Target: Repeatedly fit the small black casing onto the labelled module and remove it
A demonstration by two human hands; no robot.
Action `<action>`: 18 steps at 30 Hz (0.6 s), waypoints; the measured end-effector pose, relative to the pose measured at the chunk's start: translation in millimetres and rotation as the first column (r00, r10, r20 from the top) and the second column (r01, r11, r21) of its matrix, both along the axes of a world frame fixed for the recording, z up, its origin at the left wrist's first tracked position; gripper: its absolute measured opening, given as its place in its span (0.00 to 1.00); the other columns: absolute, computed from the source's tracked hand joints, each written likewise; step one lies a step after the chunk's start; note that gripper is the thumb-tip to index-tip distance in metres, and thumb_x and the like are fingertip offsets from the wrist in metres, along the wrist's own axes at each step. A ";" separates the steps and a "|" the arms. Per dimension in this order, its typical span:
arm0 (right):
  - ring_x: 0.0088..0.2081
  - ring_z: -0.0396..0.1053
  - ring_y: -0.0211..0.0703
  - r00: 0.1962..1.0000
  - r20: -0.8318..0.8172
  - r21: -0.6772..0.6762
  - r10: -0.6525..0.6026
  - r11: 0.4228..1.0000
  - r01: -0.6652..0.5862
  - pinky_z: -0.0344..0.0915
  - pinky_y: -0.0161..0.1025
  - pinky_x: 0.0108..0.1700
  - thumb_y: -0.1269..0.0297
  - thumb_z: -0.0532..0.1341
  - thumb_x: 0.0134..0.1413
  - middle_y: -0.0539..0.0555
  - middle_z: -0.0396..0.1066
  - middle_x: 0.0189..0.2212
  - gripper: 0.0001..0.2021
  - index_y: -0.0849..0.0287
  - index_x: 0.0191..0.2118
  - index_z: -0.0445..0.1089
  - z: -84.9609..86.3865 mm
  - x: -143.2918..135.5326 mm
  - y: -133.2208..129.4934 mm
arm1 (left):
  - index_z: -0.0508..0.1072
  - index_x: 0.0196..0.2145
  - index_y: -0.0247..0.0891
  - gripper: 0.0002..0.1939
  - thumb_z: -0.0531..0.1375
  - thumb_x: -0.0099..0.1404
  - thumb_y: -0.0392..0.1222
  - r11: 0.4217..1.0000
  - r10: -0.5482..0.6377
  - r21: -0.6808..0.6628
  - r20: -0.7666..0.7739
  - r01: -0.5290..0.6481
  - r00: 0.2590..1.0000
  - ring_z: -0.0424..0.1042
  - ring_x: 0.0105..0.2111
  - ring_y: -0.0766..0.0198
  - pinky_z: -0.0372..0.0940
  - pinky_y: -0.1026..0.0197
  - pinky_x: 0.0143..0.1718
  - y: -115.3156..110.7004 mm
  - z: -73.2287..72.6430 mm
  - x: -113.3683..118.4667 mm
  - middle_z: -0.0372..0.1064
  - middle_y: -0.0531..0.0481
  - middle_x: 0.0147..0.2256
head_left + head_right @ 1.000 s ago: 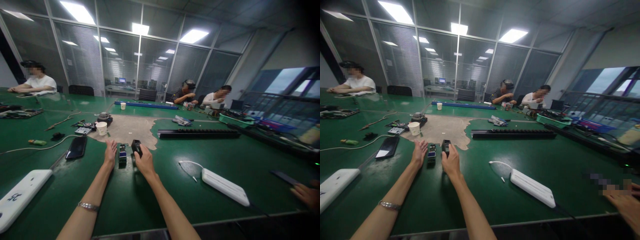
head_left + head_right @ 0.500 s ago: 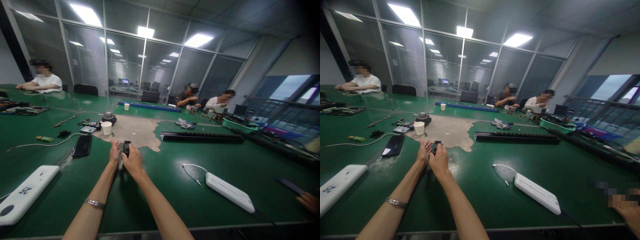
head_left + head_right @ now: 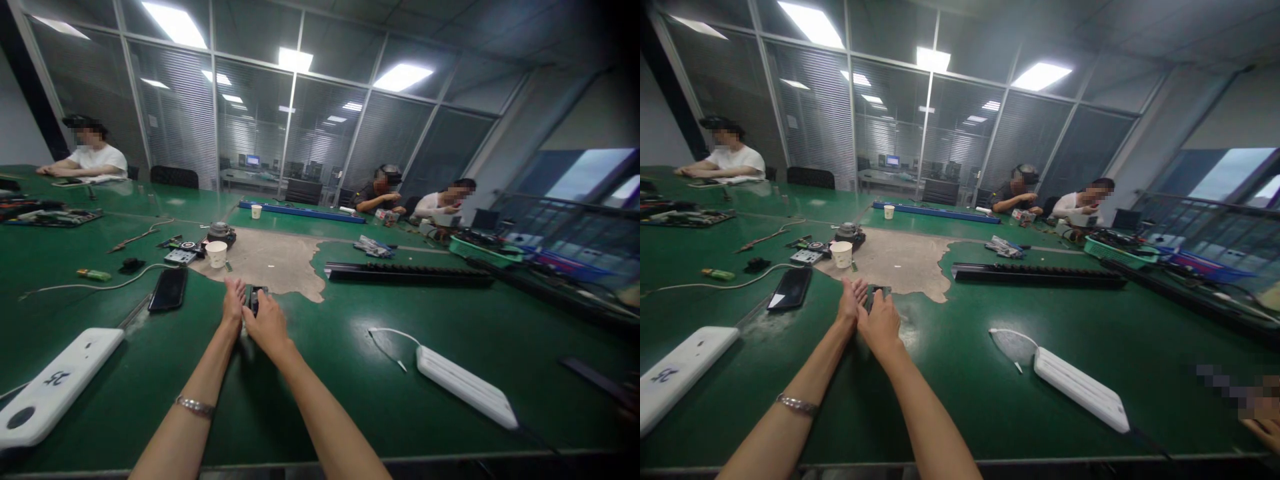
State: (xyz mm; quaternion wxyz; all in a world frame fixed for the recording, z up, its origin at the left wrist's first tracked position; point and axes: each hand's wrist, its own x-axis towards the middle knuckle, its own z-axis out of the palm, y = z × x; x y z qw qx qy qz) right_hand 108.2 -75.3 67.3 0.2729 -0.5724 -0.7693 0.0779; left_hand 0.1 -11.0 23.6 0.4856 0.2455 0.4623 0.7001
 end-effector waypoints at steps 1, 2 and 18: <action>0.42 0.67 0.52 1.000 0.008 -0.014 -0.010 1.000 0.010 0.63 0.43 0.42 0.55 0.57 0.54 0.62 0.65 0.42 0.23 0.60 0.52 0.58 1.2 -1.2 0.6 | 0.60 0.58 0.33 0.42 0.37 0.61 0.68 1.000 -0.001 0.001 0.001 0.001 1.000 0.56 0.58 0.57 0.51 0.56 0.57 0.4 -0.3 -0.4 0.57 0.36 0.57; 0.41 0.67 0.51 1.000 0.018 -0.032 -0.021 0.999 0.022 0.63 0.43 0.42 0.57 0.58 0.52 0.62 0.65 0.42 0.22 0.60 0.51 0.59 1.6 -2.4 1.0 | 0.60 0.58 0.34 0.41 0.37 0.61 0.68 1.000 -0.001 0.001 0.001 0.001 1.000 0.56 0.58 0.58 0.50 0.57 0.57 0.6 -0.5 -0.6 0.57 0.37 0.57; 0.45 0.66 0.46 0.958 -0.271 0.228 -0.089 0.962 0.153 0.60 0.38 0.48 0.67 0.54 0.53 0.60 0.69 0.42 0.19 0.63 0.51 0.63 15.6 73.3 22.1 | 0.57 0.60 0.34 0.41 0.38 0.61 0.68 1.000 -0.007 0.022 -0.018 0.008 1.000 0.54 0.59 0.58 0.50 0.56 0.57 -6.3 1.3 4.8 0.55 0.36 0.58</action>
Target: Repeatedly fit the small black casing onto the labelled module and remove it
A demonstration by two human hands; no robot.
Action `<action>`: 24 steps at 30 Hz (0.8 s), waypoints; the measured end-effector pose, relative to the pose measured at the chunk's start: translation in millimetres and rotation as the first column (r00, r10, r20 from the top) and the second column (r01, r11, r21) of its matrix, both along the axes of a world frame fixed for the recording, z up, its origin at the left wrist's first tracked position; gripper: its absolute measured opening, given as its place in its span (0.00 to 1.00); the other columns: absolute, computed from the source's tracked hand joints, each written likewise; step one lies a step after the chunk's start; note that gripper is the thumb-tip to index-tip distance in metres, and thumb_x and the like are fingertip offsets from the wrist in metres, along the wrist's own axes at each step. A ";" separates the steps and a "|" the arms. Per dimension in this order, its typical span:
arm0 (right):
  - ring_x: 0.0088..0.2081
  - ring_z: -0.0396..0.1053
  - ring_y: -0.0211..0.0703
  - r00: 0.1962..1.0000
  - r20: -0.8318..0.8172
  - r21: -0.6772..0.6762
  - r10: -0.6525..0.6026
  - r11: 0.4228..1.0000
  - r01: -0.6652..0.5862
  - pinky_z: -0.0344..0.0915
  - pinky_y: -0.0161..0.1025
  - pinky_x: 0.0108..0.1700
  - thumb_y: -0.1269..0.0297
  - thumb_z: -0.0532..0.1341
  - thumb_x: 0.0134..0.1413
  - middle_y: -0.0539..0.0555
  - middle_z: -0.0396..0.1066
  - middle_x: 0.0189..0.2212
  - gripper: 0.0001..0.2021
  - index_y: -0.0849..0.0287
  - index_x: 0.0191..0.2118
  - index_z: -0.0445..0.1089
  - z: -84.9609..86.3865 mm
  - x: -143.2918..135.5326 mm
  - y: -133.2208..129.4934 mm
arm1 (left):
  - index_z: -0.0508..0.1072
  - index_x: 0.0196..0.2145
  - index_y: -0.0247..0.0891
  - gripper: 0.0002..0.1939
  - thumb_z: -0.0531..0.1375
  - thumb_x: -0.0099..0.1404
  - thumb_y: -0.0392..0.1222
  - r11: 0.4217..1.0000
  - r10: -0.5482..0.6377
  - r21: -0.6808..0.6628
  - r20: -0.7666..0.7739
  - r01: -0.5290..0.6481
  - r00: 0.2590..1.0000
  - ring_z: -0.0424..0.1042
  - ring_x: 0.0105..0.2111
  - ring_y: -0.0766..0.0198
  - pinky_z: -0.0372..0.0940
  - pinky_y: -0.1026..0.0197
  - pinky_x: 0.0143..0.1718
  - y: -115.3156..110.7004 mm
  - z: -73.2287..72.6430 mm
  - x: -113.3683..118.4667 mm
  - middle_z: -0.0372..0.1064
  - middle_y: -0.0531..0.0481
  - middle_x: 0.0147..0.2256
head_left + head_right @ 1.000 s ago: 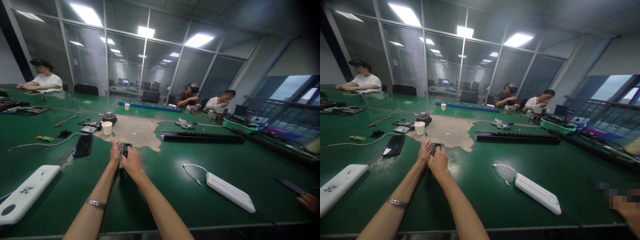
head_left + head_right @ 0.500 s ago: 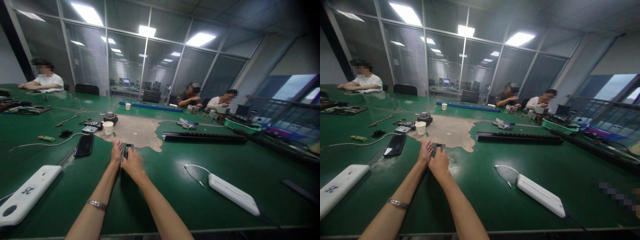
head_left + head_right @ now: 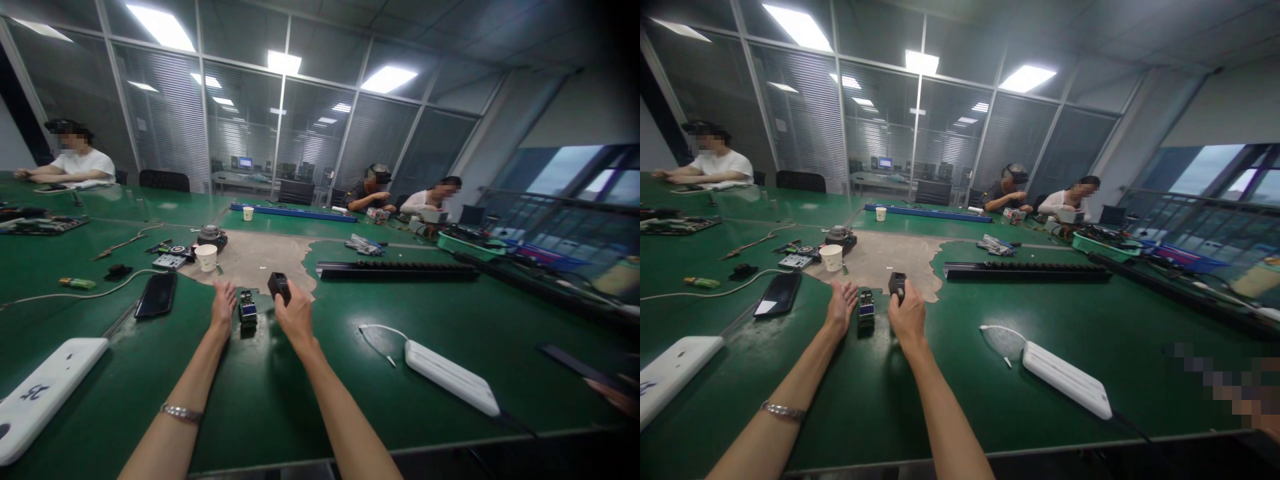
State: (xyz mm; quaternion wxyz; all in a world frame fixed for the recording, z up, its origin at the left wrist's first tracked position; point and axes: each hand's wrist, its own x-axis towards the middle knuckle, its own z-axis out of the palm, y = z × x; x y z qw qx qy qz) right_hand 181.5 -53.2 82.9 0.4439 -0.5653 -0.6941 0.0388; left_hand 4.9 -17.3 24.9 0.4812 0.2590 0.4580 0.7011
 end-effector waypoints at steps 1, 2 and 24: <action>0.47 0.65 0.47 0.999 -0.008 0.007 -0.031 0.999 0.031 0.59 0.39 0.49 0.67 0.54 0.53 0.61 0.68 0.44 0.20 0.64 0.53 0.62 -6.6 9.3 0.5 | 0.57 0.59 0.35 0.41 0.38 0.61 0.68 1.000 0.001 0.001 -0.005 -0.001 1.000 0.54 0.59 0.58 0.50 0.56 0.57 0.1 -0.1 0.1 0.55 0.36 0.58; 0.48 0.65 0.48 0.999 -0.010 0.005 -0.052 0.999 0.052 0.59 0.40 0.50 0.67 0.54 0.53 0.62 0.68 0.46 0.21 0.65 0.53 0.62 -13.6 17.3 0.4 | 0.58 0.59 0.35 0.40 0.38 0.61 0.67 1.000 0.001 0.003 -0.011 -0.001 1.000 0.54 0.59 0.58 0.50 0.56 0.57 0.2 -0.2 0.2 0.55 0.37 0.58; 0.55 0.59 0.52 0.999 0.032 -0.104 0.015 0.995 -0.012 0.57 0.43 0.56 0.68 0.57 0.47 0.63 0.59 0.55 0.32 0.65 0.60 0.54 -60.7 37.1 -4.6 | 0.60 0.58 0.34 0.38 0.40 0.62 0.66 1.000 -0.018 0.022 0.010 0.018 1.000 0.55 0.58 0.58 0.50 0.56 0.57 -3.2 2.1 7.6 0.56 0.36 0.58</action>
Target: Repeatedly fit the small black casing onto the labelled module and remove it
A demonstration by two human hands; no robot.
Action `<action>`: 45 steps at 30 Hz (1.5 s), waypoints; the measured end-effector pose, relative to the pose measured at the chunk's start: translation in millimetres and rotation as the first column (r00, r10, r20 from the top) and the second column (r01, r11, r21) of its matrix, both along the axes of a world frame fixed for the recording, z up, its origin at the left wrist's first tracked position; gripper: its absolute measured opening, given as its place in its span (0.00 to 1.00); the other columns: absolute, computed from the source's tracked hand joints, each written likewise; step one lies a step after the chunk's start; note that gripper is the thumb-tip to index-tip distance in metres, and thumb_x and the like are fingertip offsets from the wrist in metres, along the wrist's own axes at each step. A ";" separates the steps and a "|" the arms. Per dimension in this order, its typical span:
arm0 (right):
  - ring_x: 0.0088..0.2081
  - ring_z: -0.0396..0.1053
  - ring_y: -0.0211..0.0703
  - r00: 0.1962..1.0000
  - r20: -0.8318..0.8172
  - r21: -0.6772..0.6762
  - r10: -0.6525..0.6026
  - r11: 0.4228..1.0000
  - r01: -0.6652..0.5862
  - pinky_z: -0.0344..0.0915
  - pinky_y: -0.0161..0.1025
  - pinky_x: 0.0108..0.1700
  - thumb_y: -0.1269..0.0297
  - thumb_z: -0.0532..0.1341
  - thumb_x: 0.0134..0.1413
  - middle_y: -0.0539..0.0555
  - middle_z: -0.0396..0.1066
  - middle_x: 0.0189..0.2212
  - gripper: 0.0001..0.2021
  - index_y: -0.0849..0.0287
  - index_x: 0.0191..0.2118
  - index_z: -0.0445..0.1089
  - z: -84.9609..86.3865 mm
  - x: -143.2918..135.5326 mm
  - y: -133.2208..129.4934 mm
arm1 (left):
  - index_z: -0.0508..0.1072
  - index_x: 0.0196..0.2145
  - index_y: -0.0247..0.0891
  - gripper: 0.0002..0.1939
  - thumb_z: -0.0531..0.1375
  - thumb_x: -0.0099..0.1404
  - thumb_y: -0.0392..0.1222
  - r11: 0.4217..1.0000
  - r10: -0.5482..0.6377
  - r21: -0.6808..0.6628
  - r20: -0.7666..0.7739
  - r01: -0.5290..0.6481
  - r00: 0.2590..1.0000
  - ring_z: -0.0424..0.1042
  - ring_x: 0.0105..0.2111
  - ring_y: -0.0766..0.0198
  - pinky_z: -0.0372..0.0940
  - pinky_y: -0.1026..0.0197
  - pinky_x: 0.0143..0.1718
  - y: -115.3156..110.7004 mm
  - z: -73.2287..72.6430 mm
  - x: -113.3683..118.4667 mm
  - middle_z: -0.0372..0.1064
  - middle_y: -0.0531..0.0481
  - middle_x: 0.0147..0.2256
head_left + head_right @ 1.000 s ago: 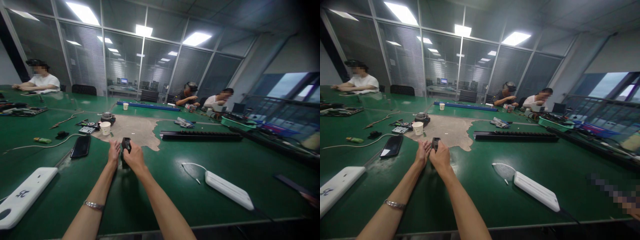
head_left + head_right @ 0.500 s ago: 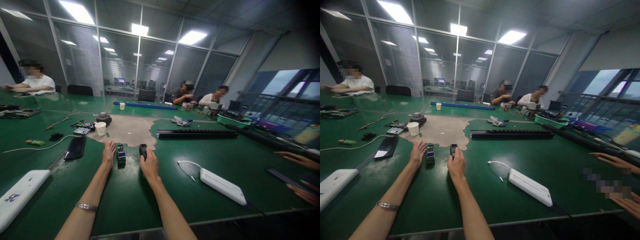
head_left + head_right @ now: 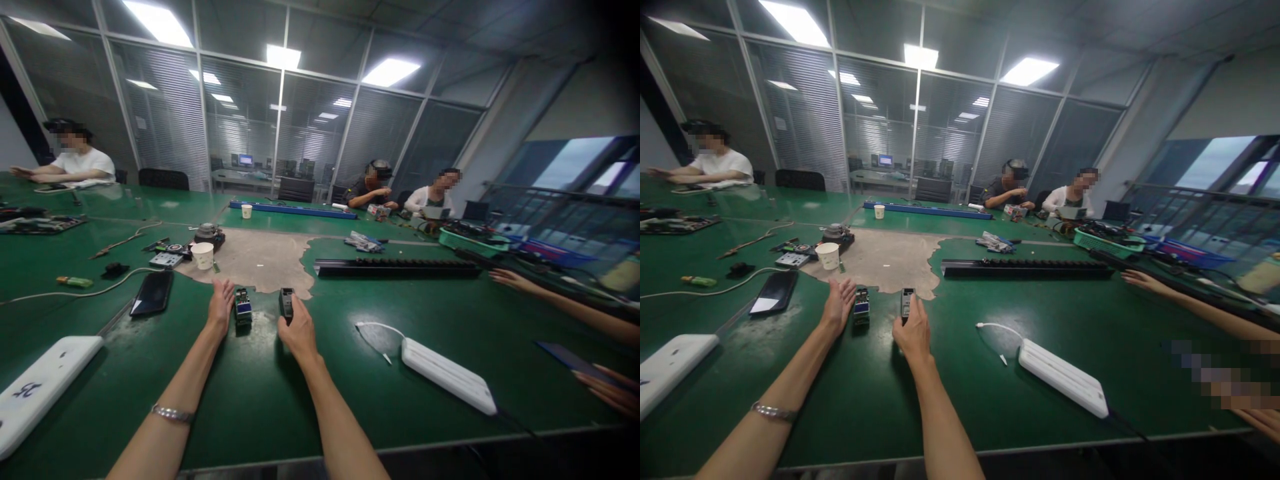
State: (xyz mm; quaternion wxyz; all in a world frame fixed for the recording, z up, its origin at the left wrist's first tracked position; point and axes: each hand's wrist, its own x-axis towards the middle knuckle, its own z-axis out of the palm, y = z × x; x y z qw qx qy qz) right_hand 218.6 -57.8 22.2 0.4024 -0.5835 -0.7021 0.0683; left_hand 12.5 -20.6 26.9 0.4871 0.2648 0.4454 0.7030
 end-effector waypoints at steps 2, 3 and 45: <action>0.54 0.60 0.50 1.000 0.002 -0.008 -0.001 1.000 0.001 0.58 0.42 0.55 0.69 0.55 0.48 0.63 0.61 0.53 0.30 0.64 0.60 0.55 0.8 -0.7 -1.0 | 0.59 0.58 0.34 0.39 0.40 0.62 0.66 1.000 -0.017 -0.008 -0.003 0.017 1.000 0.55 0.58 0.58 0.49 0.56 0.58 -1.4 1.7 2.6 0.56 0.36 0.58; 0.53 0.61 0.50 1.000 0.002 -0.015 -0.003 1.000 0.003 0.58 0.42 0.54 0.69 0.55 0.49 0.63 0.62 0.52 0.29 0.64 0.59 0.55 1.7 -1.3 -1.7 | 0.59 0.58 0.34 0.39 0.41 0.62 0.66 1.000 -0.026 -0.014 -0.008 0.025 1.000 0.55 0.59 0.58 0.48 0.56 0.58 -2.0 2.2 3.9 0.56 0.36 0.58; 0.49 0.64 0.55 0.969 0.165 -0.113 0.182 0.980 -0.165 0.60 0.45 0.48 0.56 0.60 0.50 0.68 0.63 0.49 0.32 0.66 0.59 0.53 31.2 -102.1 -14.9 | 0.61 0.56 0.32 0.36 0.42 0.63 0.64 0.997 0.059 -0.042 -0.021 -0.060 0.998 0.56 0.58 0.57 0.50 0.55 0.57 8.1 -5.8 -6.5 0.57 0.35 0.57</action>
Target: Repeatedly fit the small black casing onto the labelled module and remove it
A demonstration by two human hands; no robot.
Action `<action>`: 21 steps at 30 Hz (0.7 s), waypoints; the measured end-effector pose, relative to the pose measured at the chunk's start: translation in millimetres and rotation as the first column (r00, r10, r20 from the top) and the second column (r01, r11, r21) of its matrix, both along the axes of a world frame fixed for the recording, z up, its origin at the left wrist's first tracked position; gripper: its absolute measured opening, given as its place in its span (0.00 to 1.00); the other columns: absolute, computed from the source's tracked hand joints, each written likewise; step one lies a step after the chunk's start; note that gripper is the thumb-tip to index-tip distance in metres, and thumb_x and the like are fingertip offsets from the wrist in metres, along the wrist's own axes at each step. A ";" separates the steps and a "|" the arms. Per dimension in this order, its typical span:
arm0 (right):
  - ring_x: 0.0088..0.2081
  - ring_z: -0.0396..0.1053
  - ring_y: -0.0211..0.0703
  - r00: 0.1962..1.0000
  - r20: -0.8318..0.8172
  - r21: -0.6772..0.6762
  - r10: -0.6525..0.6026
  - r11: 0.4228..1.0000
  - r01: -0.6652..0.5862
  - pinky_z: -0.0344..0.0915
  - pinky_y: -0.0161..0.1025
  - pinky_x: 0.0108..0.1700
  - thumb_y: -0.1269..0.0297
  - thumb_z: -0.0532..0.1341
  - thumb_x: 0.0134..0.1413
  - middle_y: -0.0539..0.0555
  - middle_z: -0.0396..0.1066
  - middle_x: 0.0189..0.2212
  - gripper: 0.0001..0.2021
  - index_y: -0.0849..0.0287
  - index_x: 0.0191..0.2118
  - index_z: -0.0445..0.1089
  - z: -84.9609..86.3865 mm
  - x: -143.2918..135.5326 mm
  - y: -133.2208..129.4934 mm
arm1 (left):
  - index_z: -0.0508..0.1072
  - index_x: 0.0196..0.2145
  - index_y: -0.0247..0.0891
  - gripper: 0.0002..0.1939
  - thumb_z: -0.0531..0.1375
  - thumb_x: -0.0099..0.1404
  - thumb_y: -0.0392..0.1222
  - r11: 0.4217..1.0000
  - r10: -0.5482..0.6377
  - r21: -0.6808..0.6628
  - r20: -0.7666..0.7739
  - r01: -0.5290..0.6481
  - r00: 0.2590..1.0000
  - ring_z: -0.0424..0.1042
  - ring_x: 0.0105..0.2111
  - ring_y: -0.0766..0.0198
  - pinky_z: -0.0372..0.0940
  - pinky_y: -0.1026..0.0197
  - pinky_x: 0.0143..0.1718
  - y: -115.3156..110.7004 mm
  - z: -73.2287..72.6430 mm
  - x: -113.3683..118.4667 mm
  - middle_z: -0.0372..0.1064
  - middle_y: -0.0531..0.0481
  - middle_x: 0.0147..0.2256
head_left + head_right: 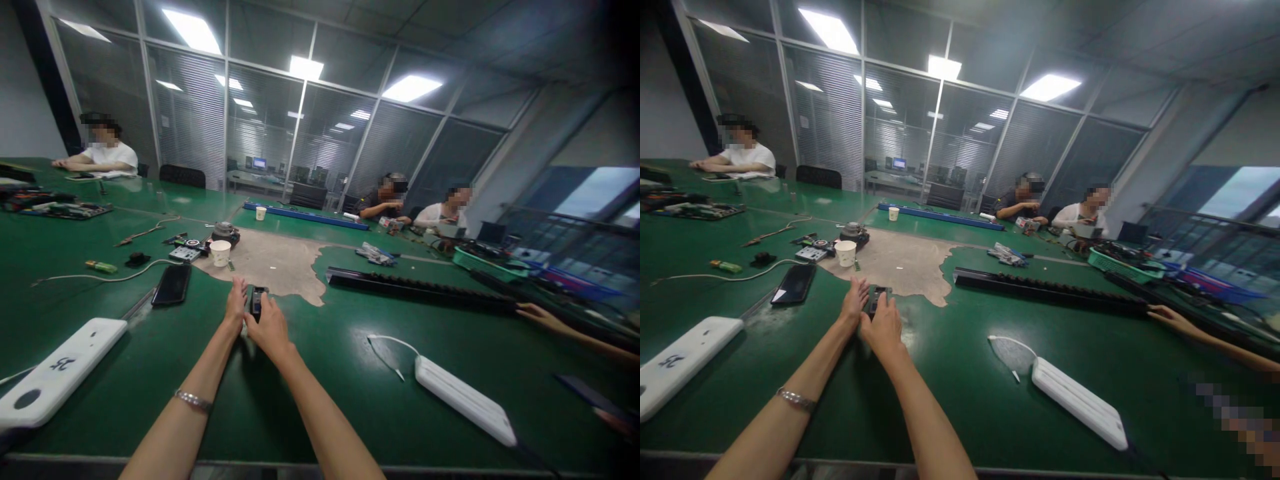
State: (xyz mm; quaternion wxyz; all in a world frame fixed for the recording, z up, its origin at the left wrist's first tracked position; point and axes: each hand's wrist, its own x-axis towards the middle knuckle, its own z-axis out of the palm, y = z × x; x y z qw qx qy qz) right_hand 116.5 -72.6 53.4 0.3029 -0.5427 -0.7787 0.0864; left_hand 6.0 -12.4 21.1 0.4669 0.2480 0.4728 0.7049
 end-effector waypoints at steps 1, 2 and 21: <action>0.50 0.63 0.56 1.000 -0.019 -0.006 -0.006 1.000 0.006 0.60 0.46 0.49 0.55 0.60 0.51 0.68 0.62 0.50 0.32 0.66 0.59 0.53 1.5 -0.1 1.2 | 0.62 0.56 0.32 0.36 0.42 0.63 0.63 1.000 0.001 -0.010 0.003 -0.001 1.000 0.56 0.58 0.57 0.50 0.55 0.57 0.3 0.9 0.3 0.57 0.35 0.57; 0.50 0.63 0.56 0.999 -0.030 -0.016 -0.014 1.000 0.014 0.60 0.46 0.48 0.55 0.59 0.51 0.68 0.63 0.50 0.32 0.66 0.59 0.53 3.2 -0.5 2.5 | 0.62 0.56 0.32 0.36 0.42 0.64 0.63 1.000 -0.002 -0.018 0.005 0.002 1.000 0.56 0.58 0.57 0.50 0.55 0.57 0.4 1.9 0.7 0.57 0.35 0.57; 0.46 0.67 0.49 0.963 -0.145 0.020 -0.228 0.972 0.233 0.61 0.39 0.48 0.64 0.55 0.52 0.62 0.69 0.46 0.24 0.63 0.56 0.59 8.8 81.6 23.3 | 0.57 0.59 0.32 0.39 0.43 0.62 0.64 0.993 -0.115 0.038 0.057 0.113 0.992 0.53 0.59 0.58 0.48 0.57 0.58 -8.4 7.5 14.6 0.53 0.34 0.59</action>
